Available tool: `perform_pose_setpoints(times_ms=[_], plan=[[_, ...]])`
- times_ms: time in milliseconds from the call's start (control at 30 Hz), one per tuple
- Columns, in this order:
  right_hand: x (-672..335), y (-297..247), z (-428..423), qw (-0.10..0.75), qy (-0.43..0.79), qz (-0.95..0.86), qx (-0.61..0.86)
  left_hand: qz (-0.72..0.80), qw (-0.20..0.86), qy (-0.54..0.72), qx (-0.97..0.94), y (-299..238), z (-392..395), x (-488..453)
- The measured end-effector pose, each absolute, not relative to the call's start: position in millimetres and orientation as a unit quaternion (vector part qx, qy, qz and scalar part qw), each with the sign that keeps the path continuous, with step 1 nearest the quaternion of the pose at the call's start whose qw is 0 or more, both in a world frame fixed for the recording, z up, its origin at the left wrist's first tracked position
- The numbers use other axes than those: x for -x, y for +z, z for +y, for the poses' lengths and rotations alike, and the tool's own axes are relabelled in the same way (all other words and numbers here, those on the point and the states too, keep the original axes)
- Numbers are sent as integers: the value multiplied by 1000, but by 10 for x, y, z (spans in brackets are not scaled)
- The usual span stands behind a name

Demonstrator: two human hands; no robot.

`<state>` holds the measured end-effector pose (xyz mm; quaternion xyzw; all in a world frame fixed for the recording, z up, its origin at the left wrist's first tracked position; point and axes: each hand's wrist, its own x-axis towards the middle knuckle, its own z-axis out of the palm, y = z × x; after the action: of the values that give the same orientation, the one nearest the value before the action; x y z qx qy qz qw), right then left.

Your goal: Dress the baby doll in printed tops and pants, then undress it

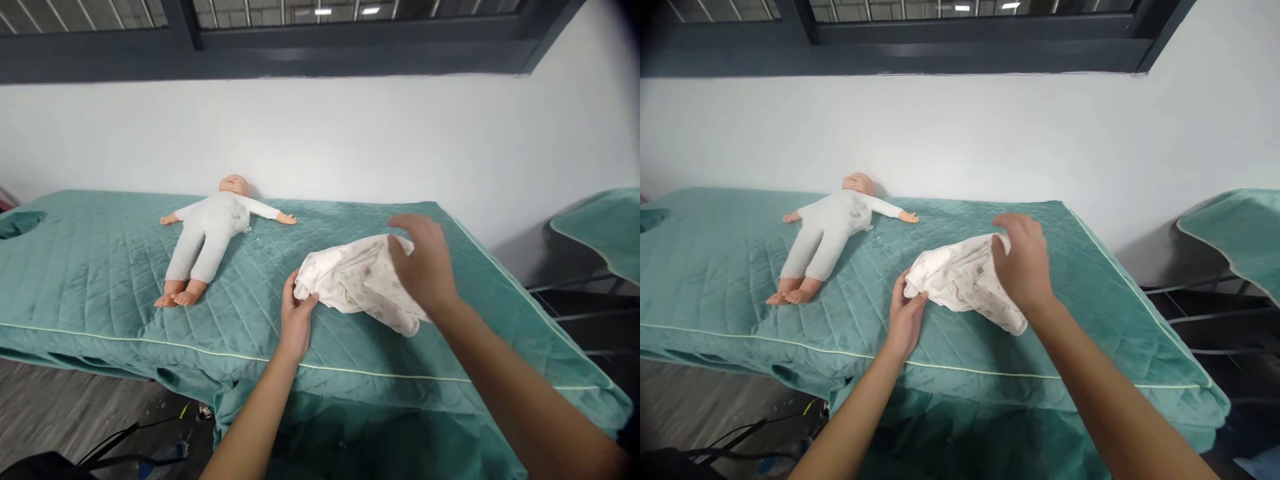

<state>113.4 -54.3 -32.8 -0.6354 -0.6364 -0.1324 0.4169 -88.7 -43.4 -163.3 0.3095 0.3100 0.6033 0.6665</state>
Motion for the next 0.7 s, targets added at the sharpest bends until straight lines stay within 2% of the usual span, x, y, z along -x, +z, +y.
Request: perform_pose_setpoints(times_ms=[67,167,233,400,533,600,700], plan=[[-940,-525,-637,377,-113,-702,593,285,676,608,-302,-1619,-433,890],[-624,-809,-778,276,0,-775,569,266,686,606,-303,-1618,-430,892],[-486,-938,-802,259,51,-762,592,273,684,602,-308,-1617,-428,891],[-474,-980,-697,280,101,-715,633,301,674,592,-324,-1610,-419,876],[-635,-844,-675,291,128,-738,595,308,663,594,-337,-1651,-408,870],[-735,-756,-670,325,97,-744,576,314,650,596,-353,-1680,-410,872],[-833,-618,-659,366,-36,-718,592,319,624,595,-394,-1717,-417,873]])
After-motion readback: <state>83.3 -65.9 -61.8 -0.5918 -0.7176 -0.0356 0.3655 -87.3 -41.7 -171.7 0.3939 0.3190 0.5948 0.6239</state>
